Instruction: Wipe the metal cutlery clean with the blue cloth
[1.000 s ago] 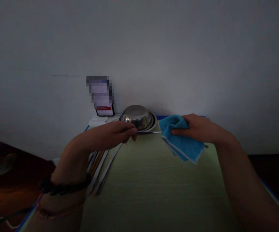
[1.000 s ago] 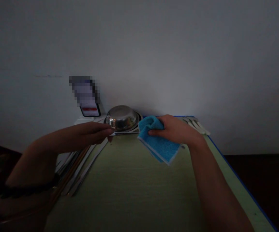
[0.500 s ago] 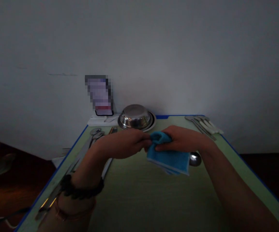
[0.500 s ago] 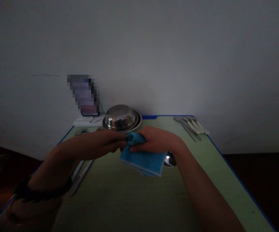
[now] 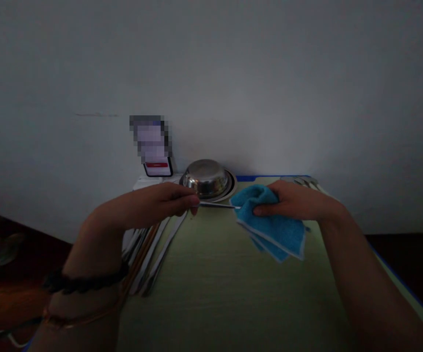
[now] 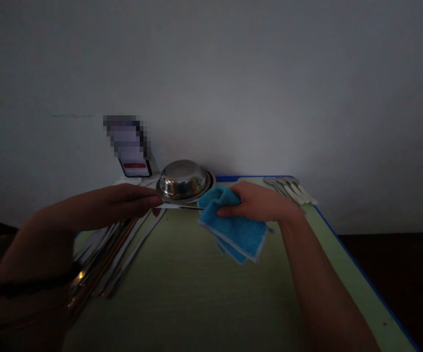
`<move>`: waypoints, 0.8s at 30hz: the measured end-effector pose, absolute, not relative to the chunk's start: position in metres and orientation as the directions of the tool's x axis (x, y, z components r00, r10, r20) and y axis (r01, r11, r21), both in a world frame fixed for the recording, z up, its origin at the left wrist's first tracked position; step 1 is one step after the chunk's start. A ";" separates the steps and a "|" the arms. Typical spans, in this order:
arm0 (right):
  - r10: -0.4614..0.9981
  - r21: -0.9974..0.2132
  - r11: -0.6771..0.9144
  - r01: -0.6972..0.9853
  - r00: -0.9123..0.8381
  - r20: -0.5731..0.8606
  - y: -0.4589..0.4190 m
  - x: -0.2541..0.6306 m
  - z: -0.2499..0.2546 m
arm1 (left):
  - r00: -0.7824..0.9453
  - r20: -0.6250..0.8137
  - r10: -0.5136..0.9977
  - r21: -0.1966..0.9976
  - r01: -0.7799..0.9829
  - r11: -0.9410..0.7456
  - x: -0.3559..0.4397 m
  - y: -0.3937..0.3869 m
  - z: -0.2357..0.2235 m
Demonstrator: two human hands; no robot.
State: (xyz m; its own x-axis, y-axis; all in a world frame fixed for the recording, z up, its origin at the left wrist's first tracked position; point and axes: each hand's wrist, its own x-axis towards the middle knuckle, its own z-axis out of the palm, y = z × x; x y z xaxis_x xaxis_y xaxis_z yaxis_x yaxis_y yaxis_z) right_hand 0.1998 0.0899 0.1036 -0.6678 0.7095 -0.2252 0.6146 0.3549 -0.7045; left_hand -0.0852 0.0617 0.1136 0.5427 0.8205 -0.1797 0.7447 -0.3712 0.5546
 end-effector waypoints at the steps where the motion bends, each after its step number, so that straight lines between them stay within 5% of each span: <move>1: 0.740 -0.696 0.355 0.624 -0.643 -0.198 0.090 0.200 0.103 | 0.538 -0.170 0.825 0.554 0.745 -0.372 -0.085 0.062 0.113; 6: 0.927 -0.703 0.297 0.646 -0.371 0.051 0.093 0.192 0.097 | 0.493 -0.150 0.857 0.556 0.759 -0.339 -0.083 0.061 0.113; 12: 0.966 -0.818 0.253 0.517 -0.090 0.242 0.094 0.172 0.088 | 0.535 -0.195 0.822 0.597 0.729 -0.334 -0.069 0.057 0.116; 18: 0.960 -0.743 0.265 0.615 -0.239 0.145 0.091 0.172 0.090 | 0.523 -0.126 0.843 0.550 0.744 -0.379 -0.069 0.061 0.116; 24: 0.855 -0.594 0.474 0.650 -0.502 0.133 0.088 0.176 0.092 | 0.519 -0.158 0.840 0.548 0.754 -0.362 -0.079 0.060 0.117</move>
